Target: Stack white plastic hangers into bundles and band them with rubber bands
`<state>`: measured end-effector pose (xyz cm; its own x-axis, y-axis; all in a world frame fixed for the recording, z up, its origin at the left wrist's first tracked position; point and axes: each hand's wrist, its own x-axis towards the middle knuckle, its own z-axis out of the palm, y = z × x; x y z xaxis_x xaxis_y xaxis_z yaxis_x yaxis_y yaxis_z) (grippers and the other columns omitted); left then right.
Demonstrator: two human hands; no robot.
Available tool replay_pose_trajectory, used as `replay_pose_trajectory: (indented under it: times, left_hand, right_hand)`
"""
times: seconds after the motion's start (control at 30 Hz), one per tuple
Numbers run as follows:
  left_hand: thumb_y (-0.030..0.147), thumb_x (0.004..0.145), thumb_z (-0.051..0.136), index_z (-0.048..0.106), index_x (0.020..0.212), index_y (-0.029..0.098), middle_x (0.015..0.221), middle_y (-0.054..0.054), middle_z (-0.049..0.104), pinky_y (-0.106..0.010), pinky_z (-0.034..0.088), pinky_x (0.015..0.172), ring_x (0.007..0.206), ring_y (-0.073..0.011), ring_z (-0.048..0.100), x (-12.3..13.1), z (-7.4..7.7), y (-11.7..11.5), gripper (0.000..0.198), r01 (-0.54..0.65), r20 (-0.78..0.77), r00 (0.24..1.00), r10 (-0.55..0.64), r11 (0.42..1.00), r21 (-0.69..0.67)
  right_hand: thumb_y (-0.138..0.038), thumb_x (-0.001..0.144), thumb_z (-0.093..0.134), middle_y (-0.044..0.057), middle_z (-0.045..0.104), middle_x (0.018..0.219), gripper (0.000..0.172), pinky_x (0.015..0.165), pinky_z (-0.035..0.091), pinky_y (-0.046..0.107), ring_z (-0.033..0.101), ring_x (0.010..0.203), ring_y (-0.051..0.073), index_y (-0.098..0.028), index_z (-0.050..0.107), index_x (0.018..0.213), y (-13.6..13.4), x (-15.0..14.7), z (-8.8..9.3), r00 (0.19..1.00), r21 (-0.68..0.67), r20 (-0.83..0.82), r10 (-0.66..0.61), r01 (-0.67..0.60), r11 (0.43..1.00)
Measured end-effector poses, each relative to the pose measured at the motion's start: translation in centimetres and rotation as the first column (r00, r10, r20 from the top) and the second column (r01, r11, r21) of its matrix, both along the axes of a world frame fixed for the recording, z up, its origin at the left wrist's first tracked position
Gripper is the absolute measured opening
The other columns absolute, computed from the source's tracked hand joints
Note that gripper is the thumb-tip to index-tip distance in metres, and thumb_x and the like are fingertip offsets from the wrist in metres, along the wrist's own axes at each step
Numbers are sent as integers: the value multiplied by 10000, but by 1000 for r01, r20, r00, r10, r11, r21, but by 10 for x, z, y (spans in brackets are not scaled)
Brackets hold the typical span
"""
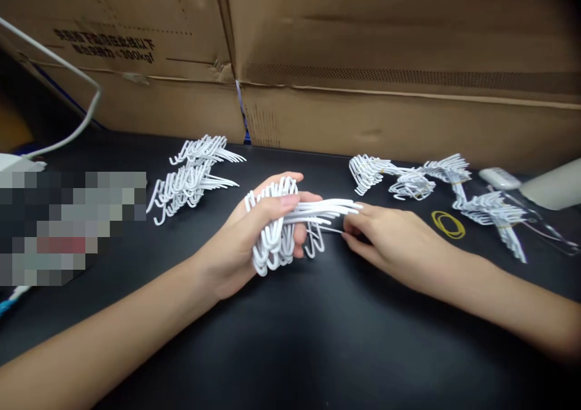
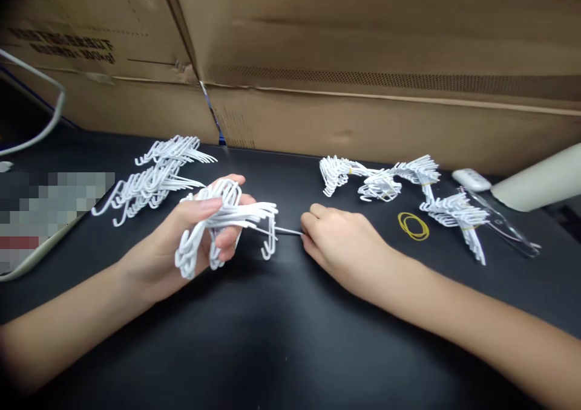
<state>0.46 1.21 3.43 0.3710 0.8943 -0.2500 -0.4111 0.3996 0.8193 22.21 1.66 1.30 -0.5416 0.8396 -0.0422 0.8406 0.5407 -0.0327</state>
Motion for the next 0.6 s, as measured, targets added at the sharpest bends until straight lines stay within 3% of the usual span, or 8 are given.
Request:
replay_pose_trajectory:
  times: [0.17, 0.33, 0.43, 0.6]
  left_hand:
    - [211, 766, 657, 505, 1085, 212, 821, 1, 673, -188, 494, 428, 453, -81, 582, 2, -2, -3, 354, 69, -2, 998, -70, 994, 85]
    - [177, 768, 681, 496, 1065, 224, 938, -13, 680, -196, 514, 450, 510, -110, 644, 3, -5, -9, 353, 144, -24, 990, -142, 971, 189]
    - [182, 779, 680, 493, 1072, 232, 959, -17, 679, -210, 529, 473, 531, -121, 660, 3, -6, -12, 351, 181, -25, 983, -180, 962, 205]
    - [171, 784, 675, 502, 1070, 228, 954, -17, 679, -209, 532, 482, 541, -119, 663, 4, -6, -14, 339, 182, 3, 982, -187, 960, 213]
  right_hand:
    - [-239, 858, 521, 17, 581, 839, 41, 523, 317, 260, 573, 652, 159, -211, 541, 834, 3, 17, 10, 999, -73, 21, 31, -30, 997]
    - [-185, 876, 438, 10, 588, 713, 165, 525, 346, 250, 548, 586, 138, -202, 546, 752, 12, 20, 19, 1000, -199, -15, -19, 15, 980]
    - [-275, 896, 454, -13, 587, 633, 185, 505, 364, 236, 515, 523, 114, -219, 583, 775, 15, 33, 39, 993, -251, -112, -41, 12, 968]
    - [-519, 857, 517, -17, 526, 490, 331, 399, 328, 240, 419, 415, 98, -255, 638, 696, 0, 57, 68, 957, -179, -287, -33, -20, 984]
